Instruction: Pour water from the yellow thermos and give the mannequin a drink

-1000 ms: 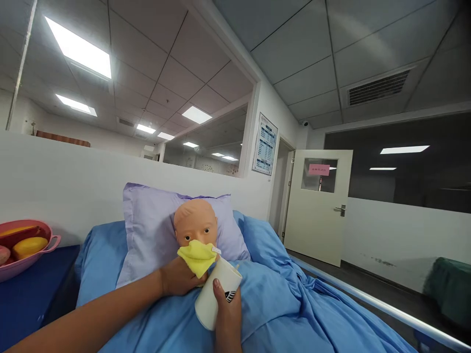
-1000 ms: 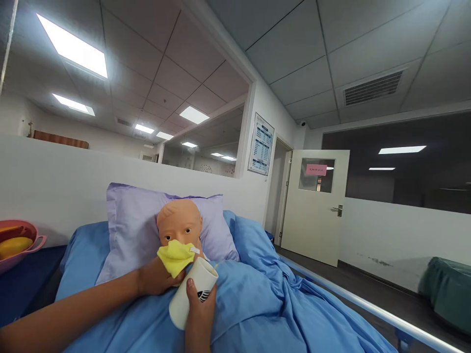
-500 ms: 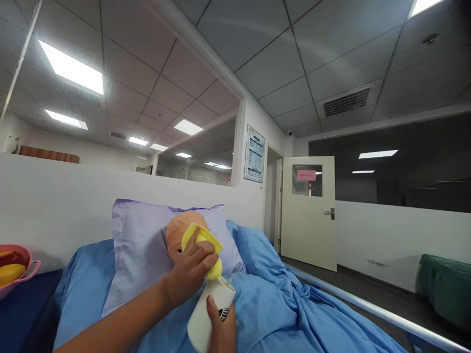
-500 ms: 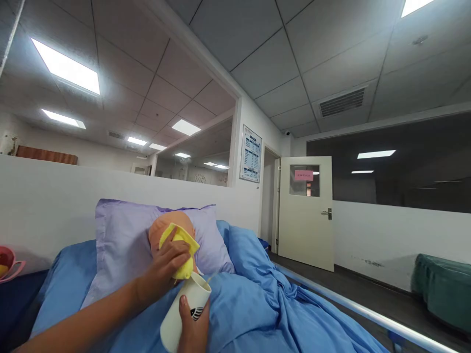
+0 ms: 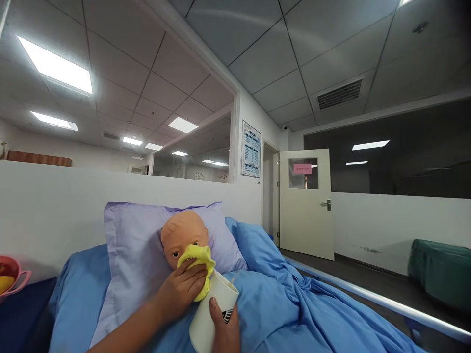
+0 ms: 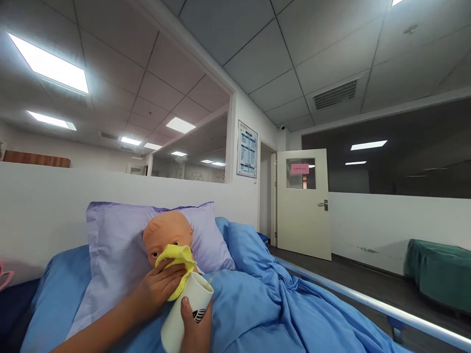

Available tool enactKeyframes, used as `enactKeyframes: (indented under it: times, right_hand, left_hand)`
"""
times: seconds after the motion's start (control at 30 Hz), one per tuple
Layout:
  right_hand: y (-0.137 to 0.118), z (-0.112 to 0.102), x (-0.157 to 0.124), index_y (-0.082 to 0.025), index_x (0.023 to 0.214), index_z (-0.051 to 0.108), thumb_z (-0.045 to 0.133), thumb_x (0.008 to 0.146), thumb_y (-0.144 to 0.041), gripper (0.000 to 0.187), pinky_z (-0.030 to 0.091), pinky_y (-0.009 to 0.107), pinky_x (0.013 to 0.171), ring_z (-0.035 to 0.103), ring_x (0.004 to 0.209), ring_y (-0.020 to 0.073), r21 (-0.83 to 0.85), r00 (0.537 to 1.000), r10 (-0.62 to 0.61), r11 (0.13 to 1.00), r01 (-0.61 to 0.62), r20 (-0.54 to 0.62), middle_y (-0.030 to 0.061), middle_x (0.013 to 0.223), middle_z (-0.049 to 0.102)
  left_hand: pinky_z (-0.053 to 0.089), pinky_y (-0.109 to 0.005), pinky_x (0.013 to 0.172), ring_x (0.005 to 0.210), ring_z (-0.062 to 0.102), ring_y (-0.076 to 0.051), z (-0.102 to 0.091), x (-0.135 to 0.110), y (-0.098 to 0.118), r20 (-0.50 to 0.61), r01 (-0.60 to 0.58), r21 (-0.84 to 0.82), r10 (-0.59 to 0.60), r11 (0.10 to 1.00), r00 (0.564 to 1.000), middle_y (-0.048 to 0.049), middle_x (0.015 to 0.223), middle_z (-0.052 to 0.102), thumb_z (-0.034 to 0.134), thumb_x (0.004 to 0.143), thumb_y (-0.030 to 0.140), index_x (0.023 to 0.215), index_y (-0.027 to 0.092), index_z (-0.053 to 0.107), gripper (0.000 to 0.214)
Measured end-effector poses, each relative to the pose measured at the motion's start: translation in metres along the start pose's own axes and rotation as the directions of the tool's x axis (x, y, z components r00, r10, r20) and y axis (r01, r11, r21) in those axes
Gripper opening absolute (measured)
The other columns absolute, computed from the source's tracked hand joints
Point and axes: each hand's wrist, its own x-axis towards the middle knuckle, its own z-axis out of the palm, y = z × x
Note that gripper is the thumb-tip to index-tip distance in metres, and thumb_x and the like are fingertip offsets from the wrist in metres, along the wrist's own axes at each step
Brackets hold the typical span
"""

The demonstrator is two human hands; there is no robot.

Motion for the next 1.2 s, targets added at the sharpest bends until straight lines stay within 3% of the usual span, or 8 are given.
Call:
enactKeyframes:
  times: [0.2, 0.47, 0.63, 0.77, 0.83, 0.93, 1.07, 1.2]
  right_hand:
    - [-0.002, 0.000, -0.003, -0.014, 0.132, 0.050, 0.075, 0.059, -0.068, 0.094, 0.055, 0.039, 0.073, 0.068, 0.086, 0.0305, 0.035, 0.994, 0.108, 0.994, -0.108, -0.011, 0.0102, 0.096, 0.072]
    - [-0.010, -0.002, -0.005, -0.015, 0.123, 0.051, 0.077, 0.060, -0.065, 0.085, 0.055, 0.035, 0.063, 0.067, 0.072, 0.0262, 0.039, 0.986, 0.154, 0.987, -0.157, 0.059, 0.0061, 0.086, 0.072]
    - [-0.020, 0.003, -0.012, -0.015, 0.117, 0.056, 0.076, 0.062, -0.064, 0.076, 0.053, 0.033, 0.061, 0.067, 0.071, 0.0254, 0.016, 0.993, 0.118, 0.993, -0.119, 0.019, 0.0048, 0.081, 0.071]
    - [-0.027, 0.004, -0.015, -0.016, 0.125, 0.052, 0.076, 0.061, -0.064, 0.083, 0.053, 0.033, 0.060, 0.067, 0.069, 0.0247, 0.037, 0.988, 0.149, 0.988, -0.150, 0.028, 0.0038, 0.081, 0.071]
    - [-0.027, 0.002, -0.014, -0.016, 0.124, 0.052, 0.076, 0.061, -0.064, 0.083, 0.053, 0.033, 0.058, 0.066, 0.066, 0.0238, 0.018, 0.986, 0.159, 0.987, -0.159, 0.041, 0.0033, 0.079, 0.070]
    - [-0.025, -0.001, -0.012, -0.014, 0.121, 0.053, 0.077, 0.060, -0.064, 0.082, 0.052, 0.033, 0.057, 0.065, 0.064, 0.0240, 0.002, 0.982, 0.177, 0.984, -0.178, 0.065, 0.0032, 0.076, 0.069]
    - [-0.018, -0.001, -0.007, -0.015, 0.124, 0.051, 0.077, 0.064, -0.061, 0.080, 0.053, 0.033, 0.064, 0.066, 0.073, 0.0245, 0.037, 0.986, 0.139, 0.989, -0.143, 0.089, 0.0054, 0.088, 0.071]
    - [-0.011, 0.001, -0.001, -0.016, 0.129, 0.048, 0.077, 0.069, -0.053, 0.076, 0.053, 0.034, 0.077, 0.065, 0.090, 0.0244, 0.081, 0.988, 0.056, 0.994, -0.068, 0.144, 0.0093, 0.110, 0.068]
  left_hand:
    - [0.048, -0.036, 0.104, 0.100, 0.066, -0.017, -0.002, -0.029, 0.006, 0.039, -0.004, -0.018, 0.004, 1.000, 0.999, -0.0102, 0.101, 0.073, 0.039, 0.099, 0.016, 0.112, 0.012, 0.063, 0.028]
    - [0.051, -0.035, 0.103, 0.107, 0.066, -0.018, -0.023, -0.070, 0.003, 0.167, 0.150, -0.094, -0.133, 0.984, 0.977, -0.0068, 0.105, 0.073, 0.039, 0.100, 0.021, 0.122, 0.016, 0.058, 0.030]
    - [0.051, -0.034, 0.102, 0.117, 0.061, -0.019, -0.048, -0.029, 0.003, 0.016, 0.286, -0.221, -0.289, 0.932, 0.957, -0.0098, 0.120, 0.068, 0.042, 0.097, 0.018, 0.128, 0.017, 0.053, 0.032]
    - [0.056, -0.032, 0.092, 0.113, 0.063, -0.018, -0.050, 0.025, 0.002, -0.152, 0.531, -0.345, -0.604, 0.774, 0.782, -0.0068, 0.120, 0.067, 0.041, 0.091, 0.010, 0.125, 0.021, 0.053, 0.037]
    - [0.055, -0.033, 0.093, 0.112, 0.063, -0.018, -0.043, 0.044, -0.002, -0.189, 0.535, -0.383, -0.631, 0.753, 0.753, -0.0054, 0.119, 0.067, 0.042, 0.087, 0.007, 0.122, 0.022, 0.053, 0.039]
    - [0.052, -0.038, 0.100, 0.114, 0.061, -0.019, -0.026, 0.053, -0.010, -0.195, 0.451, -0.347, -0.534, 0.822, 0.823, -0.0079, 0.119, 0.066, 0.045, 0.088, 0.010, 0.123, 0.020, 0.052, 0.037]
    - [0.046, -0.045, 0.106, 0.118, 0.059, -0.022, -0.012, 0.036, -0.013, -0.062, 0.165, -0.075, -0.170, 0.983, 0.983, -0.0112, 0.118, 0.068, 0.049, 0.092, 0.014, 0.115, 0.015, 0.057, 0.024]
    - [0.043, -0.044, 0.110, 0.119, 0.059, -0.021, -0.013, 0.016, -0.007, 0.021, 0.027, 0.075, -0.029, 0.997, 0.999, -0.0074, 0.113, 0.071, 0.047, 0.094, 0.010, 0.107, 0.013, 0.062, 0.020]
